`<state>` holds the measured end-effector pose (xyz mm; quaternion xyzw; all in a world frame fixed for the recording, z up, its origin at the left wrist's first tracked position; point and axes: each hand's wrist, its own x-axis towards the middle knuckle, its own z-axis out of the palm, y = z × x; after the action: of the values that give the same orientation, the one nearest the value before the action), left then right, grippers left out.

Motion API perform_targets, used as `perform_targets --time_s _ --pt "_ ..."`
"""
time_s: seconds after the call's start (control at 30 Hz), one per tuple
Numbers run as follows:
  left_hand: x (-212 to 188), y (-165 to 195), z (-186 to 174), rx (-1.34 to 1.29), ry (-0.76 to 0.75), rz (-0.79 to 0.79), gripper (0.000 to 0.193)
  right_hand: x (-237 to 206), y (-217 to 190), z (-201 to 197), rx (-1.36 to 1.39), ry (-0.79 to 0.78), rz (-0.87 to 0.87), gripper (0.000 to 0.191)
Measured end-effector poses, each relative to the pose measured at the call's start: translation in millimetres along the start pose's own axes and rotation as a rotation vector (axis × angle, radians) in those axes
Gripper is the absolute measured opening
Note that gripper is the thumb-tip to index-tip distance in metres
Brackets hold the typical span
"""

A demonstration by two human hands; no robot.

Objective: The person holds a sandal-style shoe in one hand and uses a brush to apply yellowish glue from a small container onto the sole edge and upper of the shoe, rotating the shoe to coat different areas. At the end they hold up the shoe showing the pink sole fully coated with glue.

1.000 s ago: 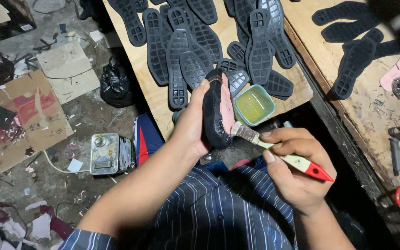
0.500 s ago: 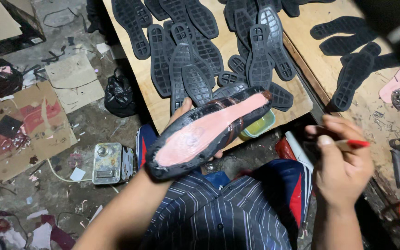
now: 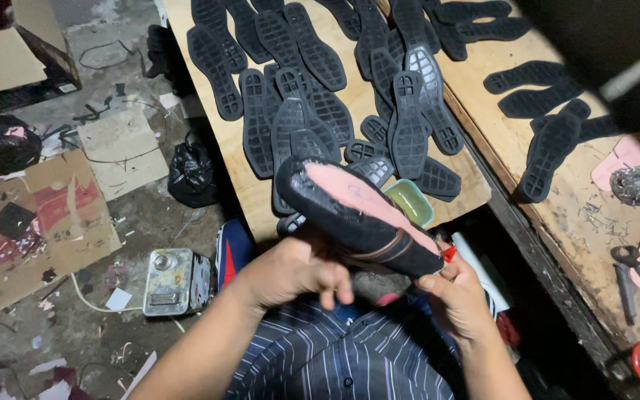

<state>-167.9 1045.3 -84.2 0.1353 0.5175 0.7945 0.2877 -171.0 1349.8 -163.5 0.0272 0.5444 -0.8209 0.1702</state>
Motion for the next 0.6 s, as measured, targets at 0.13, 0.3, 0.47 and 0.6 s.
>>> perform_targets --time_s 0.13,0.3,0.47,0.6 --pt "0 22 5 0.420 0.124 0.247 0.079 1 5 -2 -0.108 0.012 0.000 0.074" --pt "3 26 15 0.131 0.108 0.303 0.099 3 16 -8 -0.233 0.025 0.020 0.075" --pt "0 30 21 0.395 0.123 0.333 0.087 8 13 -23 -0.655 0.021 -0.038 0.055" --pt "-3 33 25 0.727 0.240 0.309 0.077 6 -11 -32 -0.563 0.158 -0.082 0.037"
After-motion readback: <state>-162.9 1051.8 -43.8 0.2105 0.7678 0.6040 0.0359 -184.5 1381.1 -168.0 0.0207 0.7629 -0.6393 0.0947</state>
